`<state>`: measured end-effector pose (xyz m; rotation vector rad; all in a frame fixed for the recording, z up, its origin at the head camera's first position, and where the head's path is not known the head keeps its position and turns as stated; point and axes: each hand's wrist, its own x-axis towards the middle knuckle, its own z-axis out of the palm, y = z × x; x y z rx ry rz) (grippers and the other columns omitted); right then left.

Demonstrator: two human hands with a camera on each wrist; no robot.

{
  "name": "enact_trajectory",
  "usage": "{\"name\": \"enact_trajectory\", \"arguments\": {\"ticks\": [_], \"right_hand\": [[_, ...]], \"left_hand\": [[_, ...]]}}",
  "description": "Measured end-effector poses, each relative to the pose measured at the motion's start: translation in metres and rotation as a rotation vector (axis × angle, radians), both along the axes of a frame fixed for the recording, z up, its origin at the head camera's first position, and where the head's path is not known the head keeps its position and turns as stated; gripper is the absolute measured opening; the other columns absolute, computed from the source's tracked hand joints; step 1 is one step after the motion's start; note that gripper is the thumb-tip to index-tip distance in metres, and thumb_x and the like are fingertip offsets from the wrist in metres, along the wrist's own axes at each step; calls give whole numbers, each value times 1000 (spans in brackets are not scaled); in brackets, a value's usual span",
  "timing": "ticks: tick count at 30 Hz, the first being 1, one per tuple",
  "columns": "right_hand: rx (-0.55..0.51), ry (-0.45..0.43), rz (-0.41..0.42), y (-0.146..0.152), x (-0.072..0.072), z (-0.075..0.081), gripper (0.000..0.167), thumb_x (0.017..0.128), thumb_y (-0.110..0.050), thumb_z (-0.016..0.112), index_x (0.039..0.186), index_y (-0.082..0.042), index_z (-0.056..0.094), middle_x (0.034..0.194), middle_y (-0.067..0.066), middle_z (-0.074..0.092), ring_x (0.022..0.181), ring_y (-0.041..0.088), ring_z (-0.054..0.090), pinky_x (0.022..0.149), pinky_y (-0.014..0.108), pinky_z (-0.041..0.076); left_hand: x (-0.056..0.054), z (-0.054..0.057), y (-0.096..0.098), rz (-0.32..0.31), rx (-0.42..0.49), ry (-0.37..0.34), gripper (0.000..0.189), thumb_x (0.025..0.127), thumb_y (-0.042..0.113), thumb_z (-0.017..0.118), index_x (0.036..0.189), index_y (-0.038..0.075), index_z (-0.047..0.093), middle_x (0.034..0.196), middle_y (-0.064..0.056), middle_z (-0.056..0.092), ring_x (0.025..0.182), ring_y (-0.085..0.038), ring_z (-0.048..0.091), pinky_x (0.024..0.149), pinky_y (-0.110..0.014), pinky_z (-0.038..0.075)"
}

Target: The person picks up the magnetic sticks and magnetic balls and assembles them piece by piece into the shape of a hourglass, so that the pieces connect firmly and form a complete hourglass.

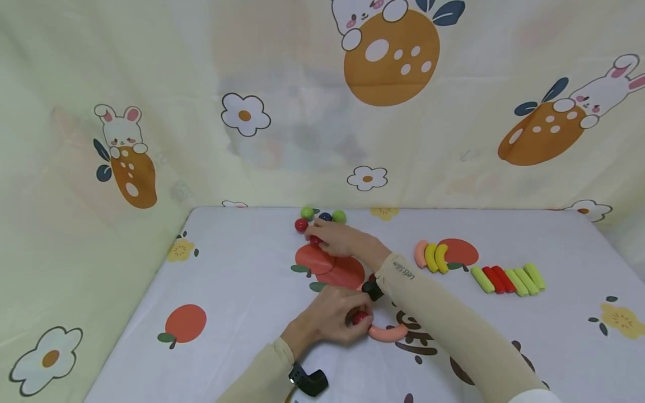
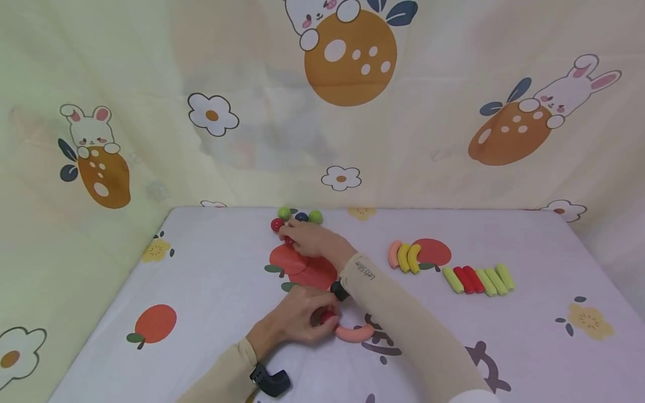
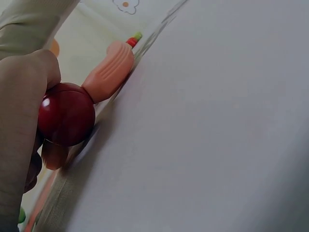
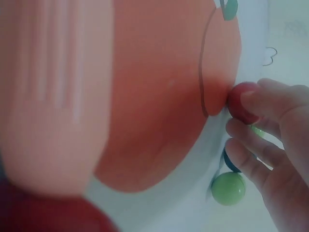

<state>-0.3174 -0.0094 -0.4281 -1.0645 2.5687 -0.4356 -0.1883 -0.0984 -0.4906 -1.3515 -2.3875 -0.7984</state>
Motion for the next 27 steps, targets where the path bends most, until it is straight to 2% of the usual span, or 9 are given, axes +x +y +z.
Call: {"name": "enact_trajectory", "arguments": {"ticks": [11, 14, 17, 22, 27], "right_hand": [[-45, -8, -26, 20, 4, 14, 37, 93, -19, 55, 129, -19, 50, 116, 1, 50, 99, 16, 51, 83, 30, 51], [-105, -32, -34, 31, 7, 17, 38, 93, -19, 55, 131, -16, 50, 114, 2, 53, 95, 16, 54, 81, 29, 51], [-214, -45, -46, 47, 11, 20, 39, 93, -17, 56, 131, -14, 50, 114, 3, 54, 94, 16, 56, 81, 29, 51], [-356, -19, -74, 79, 21, 24, 37, 93, -14, 56, 130, -13, 52, 114, 4, 53, 97, 15, 55, 81, 29, 51], [-428, -10, -117, 113, 42, 22, 36, 93, -15, 58, 128, -16, 53, 115, 2, 55, 98, 15, 57, 81, 31, 52]], "left_hand": [[0, 1, -1, -9, 4, -39, 11, 80, 30, 64, 85, 23, 58, 64, 15, 51, 58, 7, 39, 54, -4, 27], [1, 1, -1, -7, 9, -67, 10, 80, 30, 64, 85, 22, 59, 63, 14, 52, 58, 6, 40, 53, -5, 28], [0, -1, -1, 6, 38, -130, 6, 84, 28, 61, 85, 21, 60, 62, 13, 51, 57, 6, 40, 52, -7, 30], [-2, -3, -1, 104, 179, -288, 11, 95, 24, 53, 90, 20, 62, 65, 10, 52, 61, 3, 43, 54, -11, 36], [-6, -4, 0, 223, 243, -398, 13, 93, 25, 59, 104, 20, 58, 77, 8, 55, 65, -1, 46, 57, -14, 41]]}}
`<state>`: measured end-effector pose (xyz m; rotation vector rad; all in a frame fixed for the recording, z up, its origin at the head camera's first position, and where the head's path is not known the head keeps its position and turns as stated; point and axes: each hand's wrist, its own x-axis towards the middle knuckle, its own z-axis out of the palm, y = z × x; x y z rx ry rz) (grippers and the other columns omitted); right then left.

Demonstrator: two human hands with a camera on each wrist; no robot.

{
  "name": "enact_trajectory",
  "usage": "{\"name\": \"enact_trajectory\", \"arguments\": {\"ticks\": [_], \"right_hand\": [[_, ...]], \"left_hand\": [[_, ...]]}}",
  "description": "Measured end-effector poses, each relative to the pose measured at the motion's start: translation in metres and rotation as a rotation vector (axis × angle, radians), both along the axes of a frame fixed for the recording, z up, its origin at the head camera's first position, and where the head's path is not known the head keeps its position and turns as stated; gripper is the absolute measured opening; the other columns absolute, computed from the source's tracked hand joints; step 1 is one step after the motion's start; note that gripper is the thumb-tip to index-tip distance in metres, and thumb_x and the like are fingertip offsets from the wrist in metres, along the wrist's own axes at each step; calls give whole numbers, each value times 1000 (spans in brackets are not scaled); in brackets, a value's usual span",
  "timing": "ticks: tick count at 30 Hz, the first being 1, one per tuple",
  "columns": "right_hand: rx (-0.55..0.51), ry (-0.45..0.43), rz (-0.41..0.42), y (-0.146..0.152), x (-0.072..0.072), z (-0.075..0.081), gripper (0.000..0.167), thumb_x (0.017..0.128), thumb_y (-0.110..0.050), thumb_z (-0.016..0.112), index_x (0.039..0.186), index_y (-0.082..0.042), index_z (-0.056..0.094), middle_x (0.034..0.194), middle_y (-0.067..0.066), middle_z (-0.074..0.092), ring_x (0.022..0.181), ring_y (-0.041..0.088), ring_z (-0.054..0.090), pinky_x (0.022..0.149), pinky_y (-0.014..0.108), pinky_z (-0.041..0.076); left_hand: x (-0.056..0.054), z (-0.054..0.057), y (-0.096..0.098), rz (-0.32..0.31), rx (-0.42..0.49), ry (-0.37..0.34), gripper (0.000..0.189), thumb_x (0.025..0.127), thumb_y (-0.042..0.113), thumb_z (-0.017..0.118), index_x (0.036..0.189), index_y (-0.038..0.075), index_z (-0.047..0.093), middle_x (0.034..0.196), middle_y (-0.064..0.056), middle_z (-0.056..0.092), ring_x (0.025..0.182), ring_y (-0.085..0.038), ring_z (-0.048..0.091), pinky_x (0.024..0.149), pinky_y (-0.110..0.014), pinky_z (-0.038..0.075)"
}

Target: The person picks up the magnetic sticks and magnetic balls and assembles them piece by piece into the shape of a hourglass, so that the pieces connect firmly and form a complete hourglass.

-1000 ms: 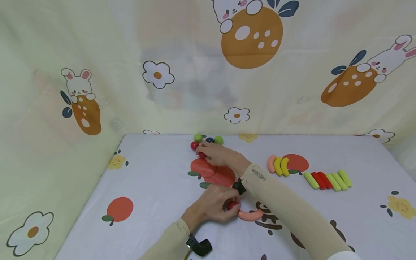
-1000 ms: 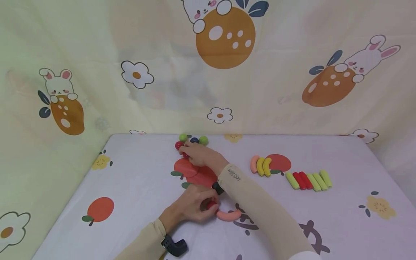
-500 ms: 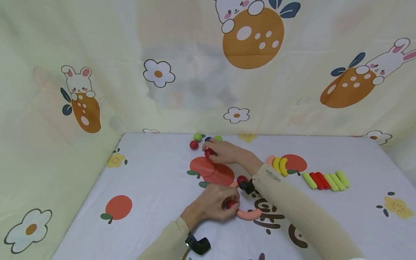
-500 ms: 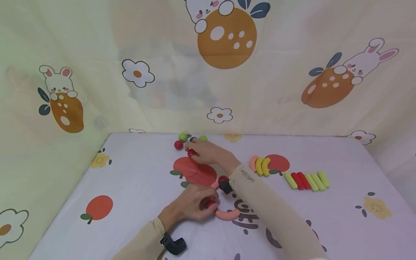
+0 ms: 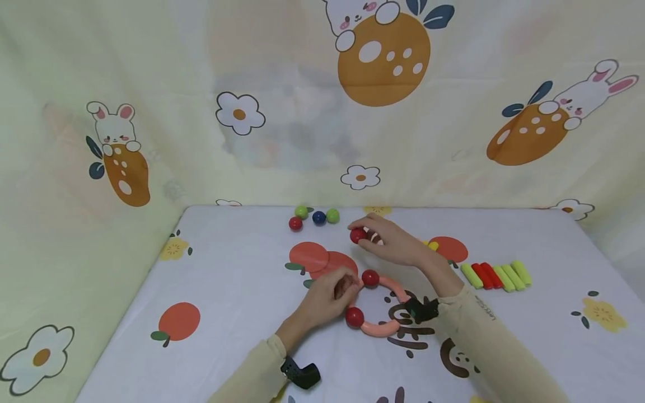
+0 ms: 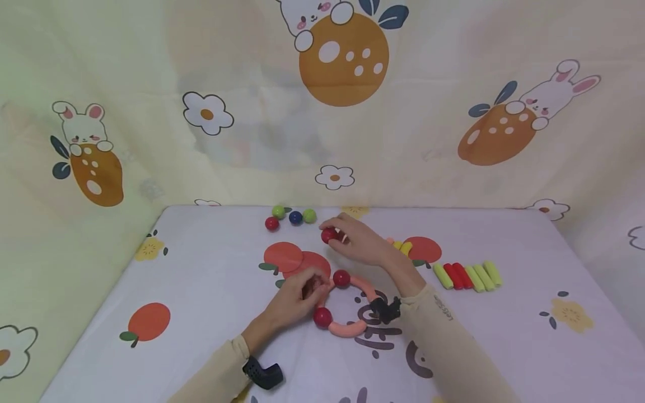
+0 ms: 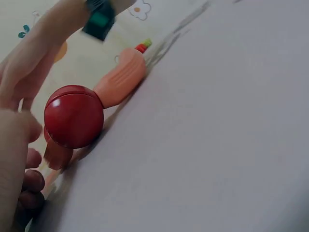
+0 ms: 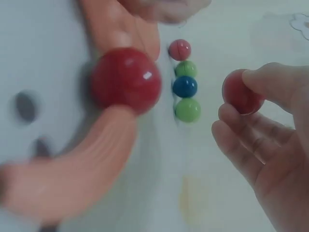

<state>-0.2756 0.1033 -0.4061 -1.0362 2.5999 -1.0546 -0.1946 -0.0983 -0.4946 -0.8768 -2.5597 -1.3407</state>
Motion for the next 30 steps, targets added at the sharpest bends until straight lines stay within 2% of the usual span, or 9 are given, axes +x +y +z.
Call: {"name": "enact_trajectory", "arguments": {"ticks": [6, 12, 19, 22, 25, 27, 30], "right_hand": [[-26, -48, -86, 35, 28, -13, 35, 91, -26, 62, 124, -20, 52, 113, -4, 60, 99, 15, 59, 86, 36, 51], [-31, -79, -168, 57, 46, -25, 34, 88, -29, 67, 118, -26, 52, 109, -6, 61, 97, 14, 59, 81, 30, 52], [-76, -112, -170, 69, 58, -38, 36, 86, -23, 69, 118, -23, 52, 109, -5, 61, 97, 16, 58, 79, 28, 53], [-80, -122, -185, 72, 63, -41, 37, 85, -25, 69, 118, -23, 52, 108, -5, 61, 98, 16, 57, 79, 27, 53], [-76, -137, -195, 74, 67, -44, 36, 85, -25, 69, 117, -23, 52, 108, -5, 60, 98, 16, 57, 79, 26, 53], [-80, -155, -201, 75, 70, -46, 35, 85, -26, 69, 116, -23, 52, 107, -4, 60, 97, 17, 57, 79, 26, 52], [-81, -175, -211, 78, 73, -49, 36, 86, -28, 69, 116, -23, 51, 106, -3, 60, 96, 18, 58, 78, 26, 52]], "left_hand": [[-2, 5, 1, 86, -31, -71, 24, 91, 30, 62, 110, 20, 54, 89, 7, 54, 70, -5, 49, 59, -16, 42], [-5, 12, 5, 115, -133, -50, 30, 89, 34, 63, 114, 20, 54, 90, 6, 54, 73, -4, 48, 61, -16, 43], [-10, 16, 14, 135, -260, -42, 40, 87, 40, 62, 122, 24, 51, 95, 6, 54, 79, -4, 48, 62, -16, 42], [-12, 16, 19, 120, -315, -15, 44, 87, 43, 61, 127, 29, 50, 101, 6, 54, 80, -5, 48, 61, -15, 41], [-13, 15, 23, 71, -320, 32, 44, 88, 41, 61, 130, 33, 50, 109, 6, 53, 86, -5, 49, 63, -15, 41], [-14, 14, 25, 24, -301, 65, 43, 88, 38, 62, 130, 33, 53, 115, 5, 53, 93, -7, 50, 68, -17, 45], [-16, 11, 27, -33, -268, 68, 39, 90, 34, 61, 129, 34, 55, 123, 6, 52, 110, -8, 48, 84, -22, 47]]}}
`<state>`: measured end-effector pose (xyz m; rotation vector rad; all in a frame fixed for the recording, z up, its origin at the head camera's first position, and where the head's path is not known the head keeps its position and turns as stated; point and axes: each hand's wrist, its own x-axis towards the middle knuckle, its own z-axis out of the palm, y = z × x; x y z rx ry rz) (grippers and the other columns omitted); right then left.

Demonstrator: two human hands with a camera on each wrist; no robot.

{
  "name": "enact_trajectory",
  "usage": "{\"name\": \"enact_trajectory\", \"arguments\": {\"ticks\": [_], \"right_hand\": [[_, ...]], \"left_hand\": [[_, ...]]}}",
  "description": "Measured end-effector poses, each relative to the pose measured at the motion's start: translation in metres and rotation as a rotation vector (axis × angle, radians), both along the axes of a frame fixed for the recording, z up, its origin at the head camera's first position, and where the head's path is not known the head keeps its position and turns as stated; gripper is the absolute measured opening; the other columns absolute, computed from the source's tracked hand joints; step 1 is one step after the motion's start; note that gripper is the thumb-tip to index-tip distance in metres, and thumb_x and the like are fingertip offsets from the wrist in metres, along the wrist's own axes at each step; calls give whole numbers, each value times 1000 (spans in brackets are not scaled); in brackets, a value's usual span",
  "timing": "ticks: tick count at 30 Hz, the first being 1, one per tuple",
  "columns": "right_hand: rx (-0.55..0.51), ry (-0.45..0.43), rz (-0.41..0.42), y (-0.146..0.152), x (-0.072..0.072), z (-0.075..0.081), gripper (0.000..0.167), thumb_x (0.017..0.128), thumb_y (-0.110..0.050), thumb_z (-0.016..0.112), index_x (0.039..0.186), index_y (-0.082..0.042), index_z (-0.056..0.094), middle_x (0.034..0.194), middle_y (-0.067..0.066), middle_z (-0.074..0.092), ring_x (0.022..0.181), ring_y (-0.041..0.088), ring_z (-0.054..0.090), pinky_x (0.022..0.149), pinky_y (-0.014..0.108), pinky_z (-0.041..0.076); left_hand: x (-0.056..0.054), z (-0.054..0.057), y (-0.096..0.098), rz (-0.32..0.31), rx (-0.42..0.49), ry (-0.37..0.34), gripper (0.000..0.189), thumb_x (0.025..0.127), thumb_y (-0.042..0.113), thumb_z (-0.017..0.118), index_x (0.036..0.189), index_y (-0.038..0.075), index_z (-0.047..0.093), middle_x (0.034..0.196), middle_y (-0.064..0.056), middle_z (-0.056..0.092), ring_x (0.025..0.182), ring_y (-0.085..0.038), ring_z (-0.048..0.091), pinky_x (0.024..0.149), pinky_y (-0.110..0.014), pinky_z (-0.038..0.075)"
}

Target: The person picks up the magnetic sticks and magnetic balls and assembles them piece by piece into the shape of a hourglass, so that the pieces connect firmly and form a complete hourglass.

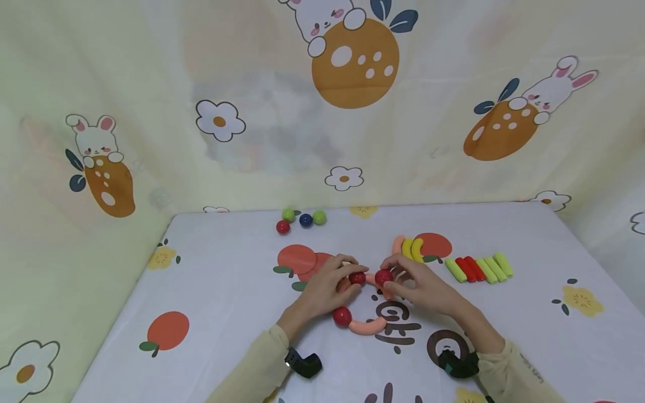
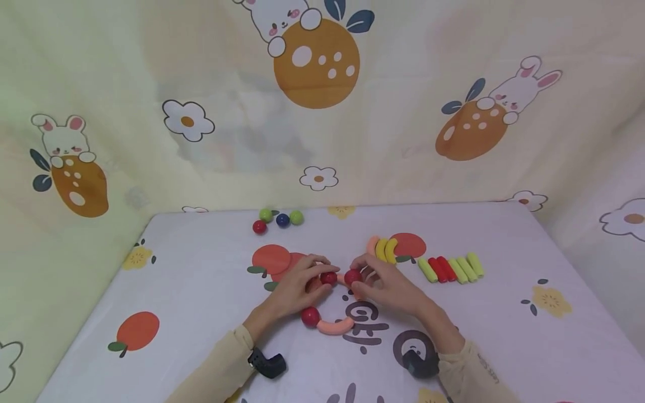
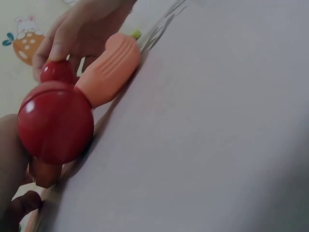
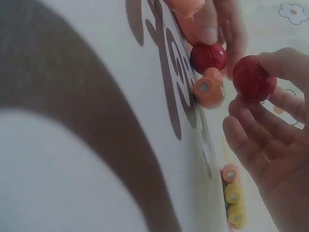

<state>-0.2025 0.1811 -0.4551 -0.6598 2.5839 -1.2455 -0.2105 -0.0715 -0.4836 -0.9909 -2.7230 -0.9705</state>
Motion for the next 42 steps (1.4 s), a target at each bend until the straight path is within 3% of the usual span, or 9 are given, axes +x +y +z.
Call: {"name": "enact_trajectory", "arguments": {"ticks": [3, 6, 18, 25, 42], "right_hand": [[-3, -11, -8, 0, 1, -2, 36, 86, -30, 68, 116, -23, 50, 106, -2, 60, 96, 18, 58, 78, 26, 52], [-10, -29, -17, 0, 1, -3, 37, 85, -31, 69, 115, -23, 50, 105, -2, 60, 96, 19, 58, 79, 25, 52], [-32, -75, -35, 3, 1, -7, 36, 85, -35, 69, 113, -23, 51, 104, -1, 61, 95, 19, 58, 80, 24, 52], [-19, -98, -50, 4, 1, -14, 35, 83, -36, 71, 111, -27, 52, 100, -6, 61, 95, 17, 56, 81, 24, 50], [-11, -43, -45, 1, 6, -25, 38, 80, -46, 71, 110, -33, 52, 89, -5, 57, 83, 15, 53, 66, 22, 47]], "left_hand": [[-2, -3, -1, -10, 7, -51, 37, 91, 32, 61, 128, 34, 56, 125, 8, 53, 115, -8, 48, 92, -27, 47], [-3, -3, -2, -1, 19, -85, 36, 90, 31, 62, 126, 33, 57, 123, 10, 54, 112, -7, 49, 91, -26, 48], [2, -3, -12, 76, 89, -109, 33, 89, 29, 63, 122, 28, 58, 118, 8, 53, 103, -7, 51, 85, -23, 49], [2, -4, -16, 92, 109, -136, 33, 88, 28, 64, 120, 30, 57, 118, 7, 52, 103, -9, 51, 83, -24, 50], [1, -3, -14, 153, 50, -83, 26, 87, 35, 65, 109, 26, 55, 106, 7, 56, 93, -8, 49, 71, -18, 47]]}}
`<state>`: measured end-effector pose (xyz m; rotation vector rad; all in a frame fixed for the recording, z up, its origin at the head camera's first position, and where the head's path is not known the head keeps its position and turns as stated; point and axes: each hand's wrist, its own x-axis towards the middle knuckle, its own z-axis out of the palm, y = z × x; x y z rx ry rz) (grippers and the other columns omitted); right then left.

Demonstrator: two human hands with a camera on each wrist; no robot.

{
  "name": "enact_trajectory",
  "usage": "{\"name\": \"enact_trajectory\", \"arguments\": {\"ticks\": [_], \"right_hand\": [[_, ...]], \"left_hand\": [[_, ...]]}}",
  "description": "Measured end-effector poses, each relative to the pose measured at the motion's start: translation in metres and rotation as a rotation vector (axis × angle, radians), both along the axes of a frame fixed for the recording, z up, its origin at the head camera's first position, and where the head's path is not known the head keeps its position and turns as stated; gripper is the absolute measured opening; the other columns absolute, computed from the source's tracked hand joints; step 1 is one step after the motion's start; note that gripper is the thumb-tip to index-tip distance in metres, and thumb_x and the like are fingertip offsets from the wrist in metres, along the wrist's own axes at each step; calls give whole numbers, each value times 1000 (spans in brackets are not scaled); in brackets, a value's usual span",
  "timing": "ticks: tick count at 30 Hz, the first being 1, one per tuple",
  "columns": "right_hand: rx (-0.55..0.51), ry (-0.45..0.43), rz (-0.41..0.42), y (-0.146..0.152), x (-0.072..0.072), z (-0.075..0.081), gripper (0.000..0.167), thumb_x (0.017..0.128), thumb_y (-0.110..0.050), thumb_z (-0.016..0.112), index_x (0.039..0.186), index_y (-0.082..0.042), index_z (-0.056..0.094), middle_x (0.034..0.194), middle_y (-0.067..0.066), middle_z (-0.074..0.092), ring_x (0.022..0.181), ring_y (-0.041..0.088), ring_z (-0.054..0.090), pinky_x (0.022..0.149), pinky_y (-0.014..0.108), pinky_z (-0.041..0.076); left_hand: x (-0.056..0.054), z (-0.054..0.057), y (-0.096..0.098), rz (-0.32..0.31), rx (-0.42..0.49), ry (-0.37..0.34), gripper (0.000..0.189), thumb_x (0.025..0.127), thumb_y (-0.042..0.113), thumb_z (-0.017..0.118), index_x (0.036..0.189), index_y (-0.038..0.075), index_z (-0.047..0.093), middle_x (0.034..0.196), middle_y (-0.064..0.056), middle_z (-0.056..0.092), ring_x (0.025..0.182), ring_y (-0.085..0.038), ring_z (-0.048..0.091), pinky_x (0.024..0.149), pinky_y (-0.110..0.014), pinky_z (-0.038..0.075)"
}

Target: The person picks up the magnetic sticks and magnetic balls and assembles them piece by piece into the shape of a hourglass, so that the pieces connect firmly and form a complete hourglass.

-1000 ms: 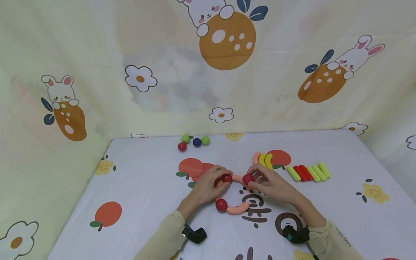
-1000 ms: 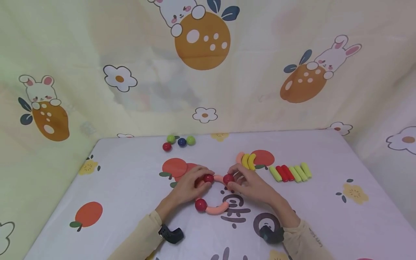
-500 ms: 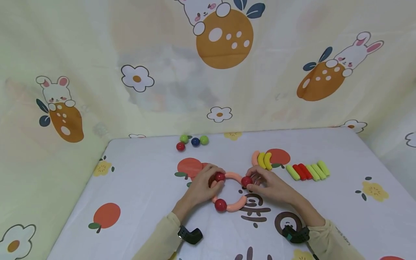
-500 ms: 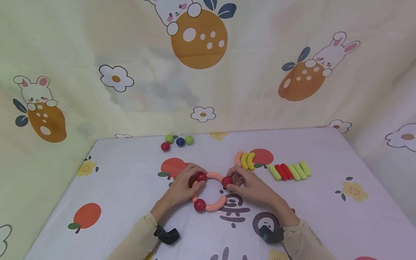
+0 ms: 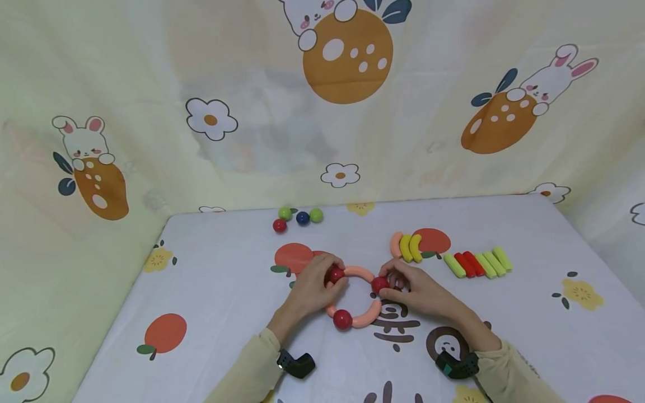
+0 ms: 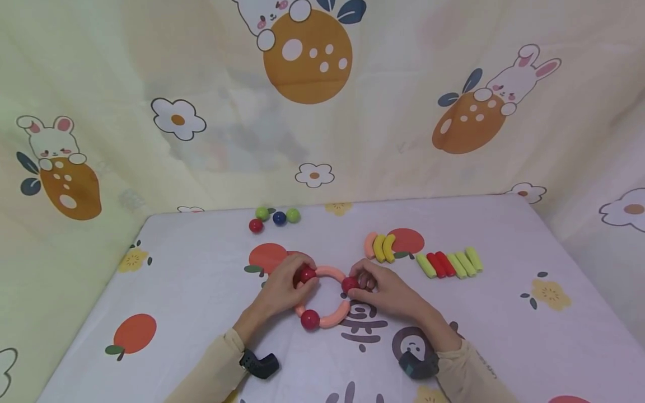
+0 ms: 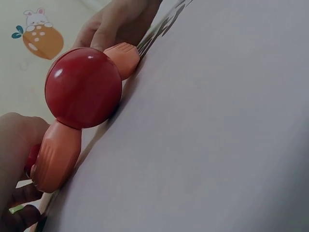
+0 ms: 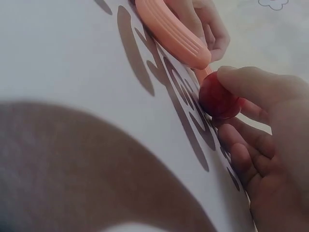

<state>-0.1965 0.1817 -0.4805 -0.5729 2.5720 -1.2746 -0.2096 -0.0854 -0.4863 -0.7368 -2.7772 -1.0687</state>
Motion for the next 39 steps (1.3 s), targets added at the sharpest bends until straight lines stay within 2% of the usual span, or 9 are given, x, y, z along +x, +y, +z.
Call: {"name": "enact_trajectory", "arguments": {"ticks": [5, 9, 11, 20, 24, 28, 32, 36, 39], "right_hand": [[0, -6, -6, 1, 0, 1, 38, 80, -45, 71, 110, -33, 52, 90, -4, 57, 83, 16, 53, 66, 22, 47], [-15, -12, 1, 2, -1, 1, 37, 81, -44, 71, 111, -33, 52, 90, -3, 57, 83, 16, 53, 68, 22, 47], [-24, -14, 6, 2, -1, 0, 37, 81, -44, 70, 111, -34, 52, 91, -4, 57, 83, 16, 54, 68, 22, 47], [-55, -21, 10, 1, -1, -3, 37, 83, -44, 69, 114, -33, 53, 91, -3, 58, 83, 16, 54, 68, 23, 47], [-46, -24, -26, -1, -1, -1, 36, 85, -44, 66, 115, -30, 52, 89, -3, 58, 81, 17, 54, 67, 22, 47], [36, -22, -78, -4, 3, 6, 20, 89, -42, 62, 91, -22, 57, 72, -3, 53, 69, 14, 52, 57, 21, 42], [224, 9, -33, -13, 13, 15, 39, 88, -54, 57, 65, -22, 54, 52, -8, 44, 52, 9, 46, 47, 21, 31], [376, 77, 3, -24, 21, 21, 45, 83, -64, 56, 62, -24, 52, 48, -11, 40, 47, 5, 41, 45, 20, 25], [378, 68, -43, -30, 24, 22, 38, 83, -57, 61, 68, -23, 55, 52, -9, 42, 50, 6, 42, 46, 20, 28]], "left_hand": [[-3, 7, 8, 1, -88, 16, 30, 86, 39, 65, 111, 26, 56, 107, 8, 56, 97, -9, 48, 72, -20, 46], [-7, 11, 16, -65, -167, 39, 36, 87, 36, 64, 122, 27, 60, 113, 7, 57, 103, -11, 49, 83, -25, 46], [-10, 11, 19, -87, -182, 39, 35, 88, 34, 63, 123, 27, 61, 112, 6, 59, 101, -10, 51, 85, -26, 45], [-14, -1, 18, -42, -63, -9, 24, 91, 29, 61, 115, 27, 65, 106, 8, 61, 95, -8, 53, 80, -21, 43], [-13, -4, 16, -6, -14, -28, 23, 91, 27, 61, 114, 26, 65, 104, 7, 60, 91, -7, 52, 76, -19, 44], [-12, -6, 16, 20, -2, -25, 30, 91, 24, 60, 121, 22, 62, 105, 5, 57, 86, -8, 50, 71, -18, 42], [-10, -7, 17, 33, -2, -5, 33, 91, 21, 58, 125, 21, 61, 107, 3, 55, 89, -9, 50, 71, -19, 42], [-9, -7, 18, 66, 29, -10, 28, 94, 23, 54, 121, 23, 62, 108, 5, 58, 92, -9, 52, 74, -22, 43], [-10, -7, 19, 90, 61, -26, 27, 94, 24, 54, 120, 24, 62, 110, 7, 63, 94, -10, 53, 79, -25, 46]]}}
